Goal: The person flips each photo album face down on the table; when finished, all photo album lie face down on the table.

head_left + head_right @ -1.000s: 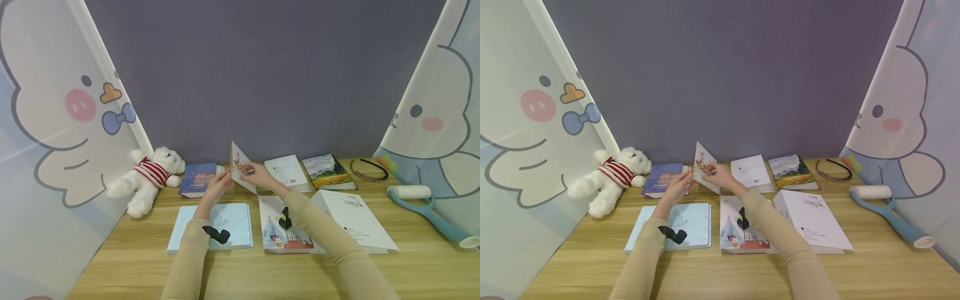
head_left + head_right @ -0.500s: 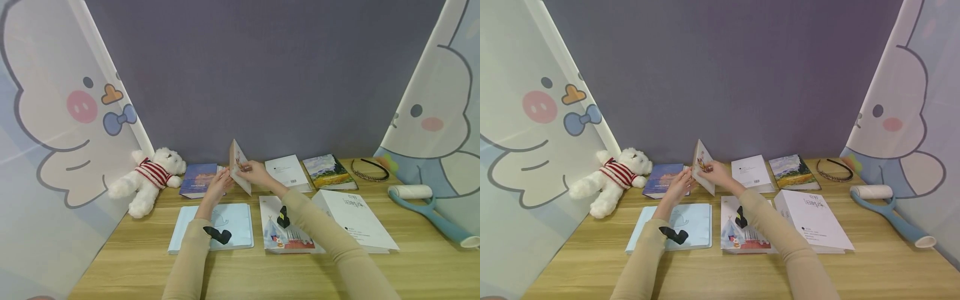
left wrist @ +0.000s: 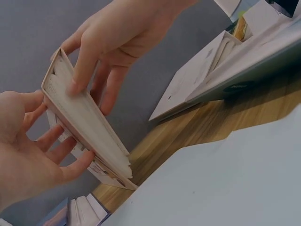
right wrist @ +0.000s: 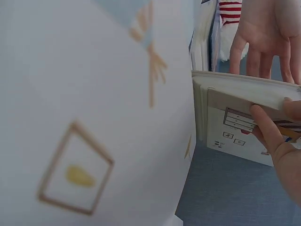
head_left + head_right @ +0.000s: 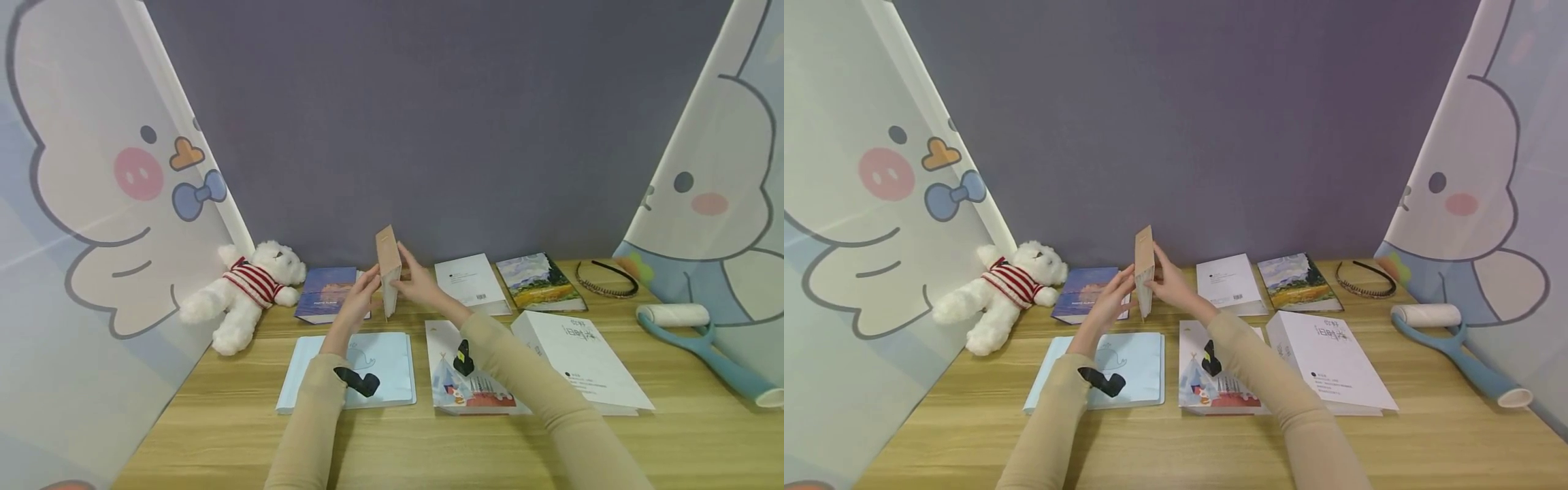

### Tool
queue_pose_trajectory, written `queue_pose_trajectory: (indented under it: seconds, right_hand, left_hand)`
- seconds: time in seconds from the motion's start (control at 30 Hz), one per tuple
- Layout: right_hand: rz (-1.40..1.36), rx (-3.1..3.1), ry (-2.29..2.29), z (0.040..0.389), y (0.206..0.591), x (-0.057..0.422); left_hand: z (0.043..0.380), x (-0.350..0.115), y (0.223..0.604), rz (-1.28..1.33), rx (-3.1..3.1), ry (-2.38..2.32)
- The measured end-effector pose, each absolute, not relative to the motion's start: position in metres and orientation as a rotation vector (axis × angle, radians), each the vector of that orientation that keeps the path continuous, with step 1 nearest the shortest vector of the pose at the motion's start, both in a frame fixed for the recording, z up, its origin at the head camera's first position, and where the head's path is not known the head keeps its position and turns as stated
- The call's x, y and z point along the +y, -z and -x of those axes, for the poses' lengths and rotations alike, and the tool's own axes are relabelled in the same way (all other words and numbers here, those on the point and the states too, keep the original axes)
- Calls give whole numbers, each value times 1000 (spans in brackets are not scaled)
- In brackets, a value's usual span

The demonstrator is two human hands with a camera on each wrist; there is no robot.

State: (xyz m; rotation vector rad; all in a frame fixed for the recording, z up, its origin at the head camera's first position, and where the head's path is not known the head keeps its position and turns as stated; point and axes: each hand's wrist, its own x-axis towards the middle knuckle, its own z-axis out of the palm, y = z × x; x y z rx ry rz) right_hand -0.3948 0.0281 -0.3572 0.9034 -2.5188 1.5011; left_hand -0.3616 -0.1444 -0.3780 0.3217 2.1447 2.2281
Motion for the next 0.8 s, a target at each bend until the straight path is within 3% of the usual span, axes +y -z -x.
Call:
queue_pose_trajectory:
  seconds: [0.8]
  right_hand:
    - [-812, -2593, -1271, 388, 355, 44]
  left_hand:
    - [368, -153, 395, -246, 2123, -2076]
